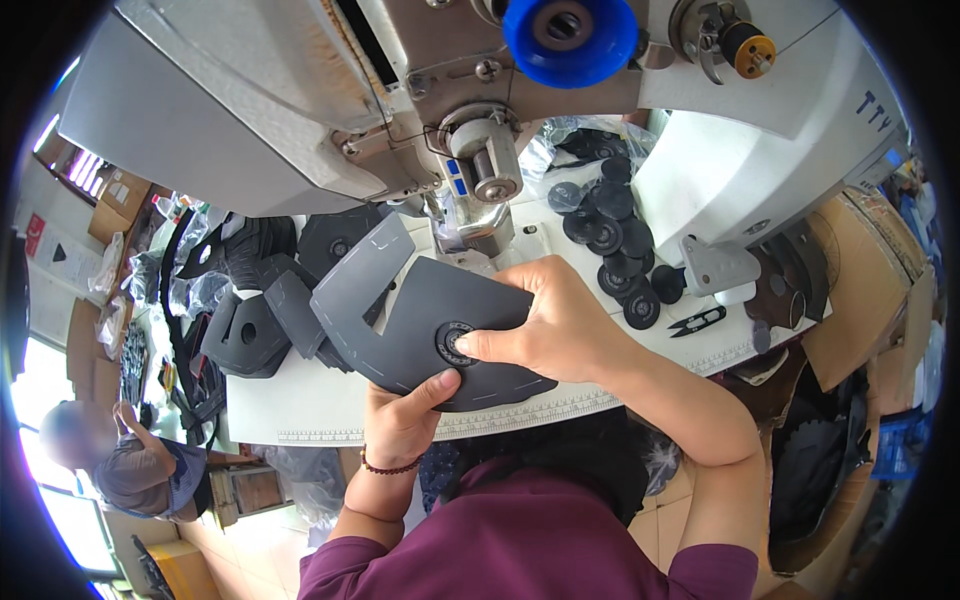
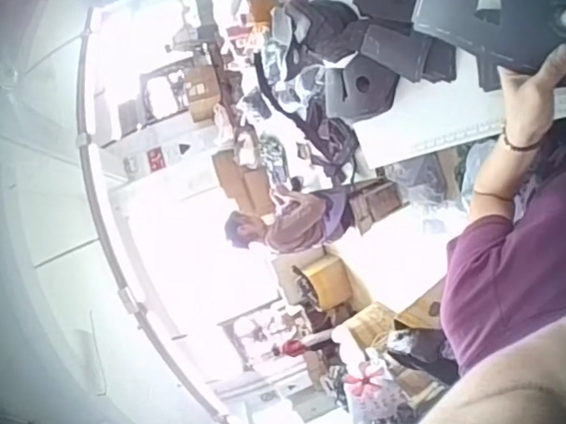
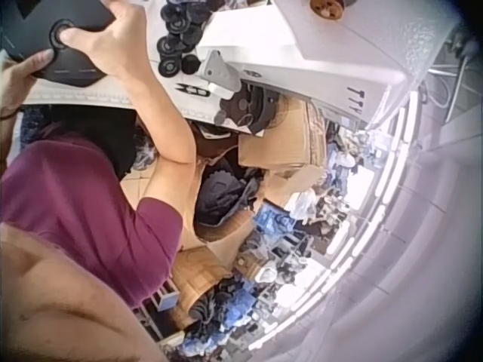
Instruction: The worker is using an industrial sewing machine to stitch together parts of a shoe.
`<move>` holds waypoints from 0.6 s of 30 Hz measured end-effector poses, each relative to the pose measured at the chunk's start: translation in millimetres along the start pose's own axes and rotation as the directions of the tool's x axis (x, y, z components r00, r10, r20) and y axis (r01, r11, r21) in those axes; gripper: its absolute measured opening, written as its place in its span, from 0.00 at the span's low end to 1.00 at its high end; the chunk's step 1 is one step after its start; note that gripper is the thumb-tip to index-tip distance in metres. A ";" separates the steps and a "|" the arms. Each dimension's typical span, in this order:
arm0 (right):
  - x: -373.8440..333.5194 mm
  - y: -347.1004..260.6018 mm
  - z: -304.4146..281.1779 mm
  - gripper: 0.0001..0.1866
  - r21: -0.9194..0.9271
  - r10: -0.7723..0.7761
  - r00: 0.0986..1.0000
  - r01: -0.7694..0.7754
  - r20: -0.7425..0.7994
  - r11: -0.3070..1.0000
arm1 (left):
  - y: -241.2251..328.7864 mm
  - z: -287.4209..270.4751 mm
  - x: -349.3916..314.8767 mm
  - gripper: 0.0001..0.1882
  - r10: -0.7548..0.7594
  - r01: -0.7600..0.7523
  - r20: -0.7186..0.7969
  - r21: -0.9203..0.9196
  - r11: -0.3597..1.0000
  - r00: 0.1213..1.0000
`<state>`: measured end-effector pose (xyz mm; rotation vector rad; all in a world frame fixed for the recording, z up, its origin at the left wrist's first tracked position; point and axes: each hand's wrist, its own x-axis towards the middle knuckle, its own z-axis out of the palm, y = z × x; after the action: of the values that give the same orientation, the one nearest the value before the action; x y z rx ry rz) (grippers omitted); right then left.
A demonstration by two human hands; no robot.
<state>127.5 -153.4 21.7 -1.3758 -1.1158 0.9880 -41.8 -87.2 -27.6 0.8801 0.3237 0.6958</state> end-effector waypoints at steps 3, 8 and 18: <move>0.4 -1.4 1.6 0.15 0.020 0.017 1.000 -0.017 -0.001 1.000 | -0.8 -0.9 -0.1 0.21 0.023 -0.023 -0.020 0.018 1.000 1.000; 2.8 3.2 0.2 0.18 0.068 -0.083 0.996 0.081 0.026 0.994 | 6.9 -4.1 3.8 0.22 0.040 -0.037 -0.055 0.070 0.997 0.998; 18.2 22.6 -0.4 0.06 0.015 -0.217 0.974 0.218 -0.070 0.976 | 32.5 -5.5 48.7 0.21 -0.132 0.133 -0.037 0.036 0.990 0.991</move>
<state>134.2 -135.9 -0.5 -1.2299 -1.1724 0.7872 -22.5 -36.8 -4.3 0.8758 0.4240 0.5833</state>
